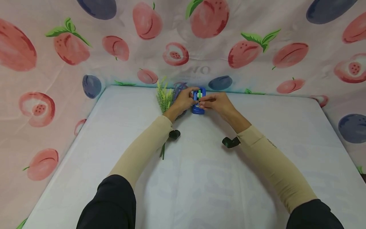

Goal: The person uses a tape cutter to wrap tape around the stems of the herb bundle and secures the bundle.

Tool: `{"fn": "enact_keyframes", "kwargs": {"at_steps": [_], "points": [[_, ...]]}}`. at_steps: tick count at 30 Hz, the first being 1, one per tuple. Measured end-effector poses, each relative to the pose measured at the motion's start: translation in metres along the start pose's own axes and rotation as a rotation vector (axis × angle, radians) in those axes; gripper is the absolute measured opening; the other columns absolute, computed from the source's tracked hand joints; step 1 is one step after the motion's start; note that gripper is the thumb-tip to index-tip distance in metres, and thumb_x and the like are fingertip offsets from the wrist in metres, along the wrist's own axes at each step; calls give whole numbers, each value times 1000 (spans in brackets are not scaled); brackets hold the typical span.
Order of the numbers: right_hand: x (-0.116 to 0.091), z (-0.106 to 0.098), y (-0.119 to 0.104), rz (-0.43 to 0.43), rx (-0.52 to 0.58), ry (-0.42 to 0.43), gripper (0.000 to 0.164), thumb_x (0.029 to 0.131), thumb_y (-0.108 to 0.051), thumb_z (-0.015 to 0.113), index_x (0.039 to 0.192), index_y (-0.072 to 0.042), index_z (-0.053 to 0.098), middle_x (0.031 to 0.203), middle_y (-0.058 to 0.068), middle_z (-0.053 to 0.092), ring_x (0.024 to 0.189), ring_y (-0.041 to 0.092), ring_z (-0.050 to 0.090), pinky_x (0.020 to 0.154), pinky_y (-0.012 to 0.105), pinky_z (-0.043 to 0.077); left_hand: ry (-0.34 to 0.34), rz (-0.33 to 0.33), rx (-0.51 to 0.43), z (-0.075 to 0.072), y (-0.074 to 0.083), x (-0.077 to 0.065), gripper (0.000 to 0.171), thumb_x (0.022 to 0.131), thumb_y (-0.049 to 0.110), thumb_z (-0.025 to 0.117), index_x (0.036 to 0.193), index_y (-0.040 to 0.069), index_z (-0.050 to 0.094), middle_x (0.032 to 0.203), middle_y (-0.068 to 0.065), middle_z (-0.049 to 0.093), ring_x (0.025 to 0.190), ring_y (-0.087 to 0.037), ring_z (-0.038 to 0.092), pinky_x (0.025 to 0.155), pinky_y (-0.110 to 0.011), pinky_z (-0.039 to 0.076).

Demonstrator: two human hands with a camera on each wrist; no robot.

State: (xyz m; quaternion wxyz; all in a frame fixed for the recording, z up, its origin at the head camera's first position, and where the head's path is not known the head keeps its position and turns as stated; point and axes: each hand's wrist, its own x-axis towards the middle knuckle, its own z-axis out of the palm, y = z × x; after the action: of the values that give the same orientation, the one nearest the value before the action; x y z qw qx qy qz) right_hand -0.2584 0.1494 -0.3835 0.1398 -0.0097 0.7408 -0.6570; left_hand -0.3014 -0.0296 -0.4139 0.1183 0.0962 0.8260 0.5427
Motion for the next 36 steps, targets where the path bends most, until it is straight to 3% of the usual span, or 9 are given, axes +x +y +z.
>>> {"fn": "enact_keyframes", "kwargs": {"at_steps": [6, 14, 22, 28, 36], "points": [[-4, 0, 1, 9, 34, -5, 29, 95, 1, 68, 122, 11, 68, 102, 15, 77, 85, 17, 76, 89, 38, 57, -24, -10, -41, -1, -1, 1, 60, 96, -7, 64, 149, 19, 53, 98, -8, 45, 77, -17, 41, 67, -29, 40], [-10, 1, 3, 45, 46, 7, 38, 96, 2, 67, 133, 4, 63, 105, 18, 76, 84, 17, 76, 94, 42, 54, -16, -10, -8, -1, -3, 3, 60, 95, -3, 67, 149, 20, 53, 99, -7, 47, 81, -18, 43, 69, -29, 40], [-12, 1, 2, 108, 85, 5, 43, 95, 1, 68, 135, 11, 57, 99, 13, 77, 82, 15, 76, 81, 29, 59, -18, -8, -6, -2, -3, 3, 61, 94, -3, 69, 149, 20, 53, 100, -8, 47, 83, -18, 43, 72, -31, 41], [-11, -1, 4, 181, 106, -8, 43, 96, -4, 69, 136, 9, 58, 105, 14, 77, 85, 16, 76, 83, 28, 58, -23, -13, -6, -3, -1, 1, 61, 94, -2, 69, 148, 20, 53, 104, -13, 49, 82, -18, 44, 71, -30, 40], [-15, -1, 2, 222, 137, -32, 40, 95, -5, 71, 131, 9, 61, 93, 9, 78, 83, 16, 77, 77, 24, 59, -32, -11, -18, -3, 0, -1, 61, 95, -5, 66, 149, 19, 52, 99, -7, 46, 80, -17, 44, 68, -29, 41]]}}
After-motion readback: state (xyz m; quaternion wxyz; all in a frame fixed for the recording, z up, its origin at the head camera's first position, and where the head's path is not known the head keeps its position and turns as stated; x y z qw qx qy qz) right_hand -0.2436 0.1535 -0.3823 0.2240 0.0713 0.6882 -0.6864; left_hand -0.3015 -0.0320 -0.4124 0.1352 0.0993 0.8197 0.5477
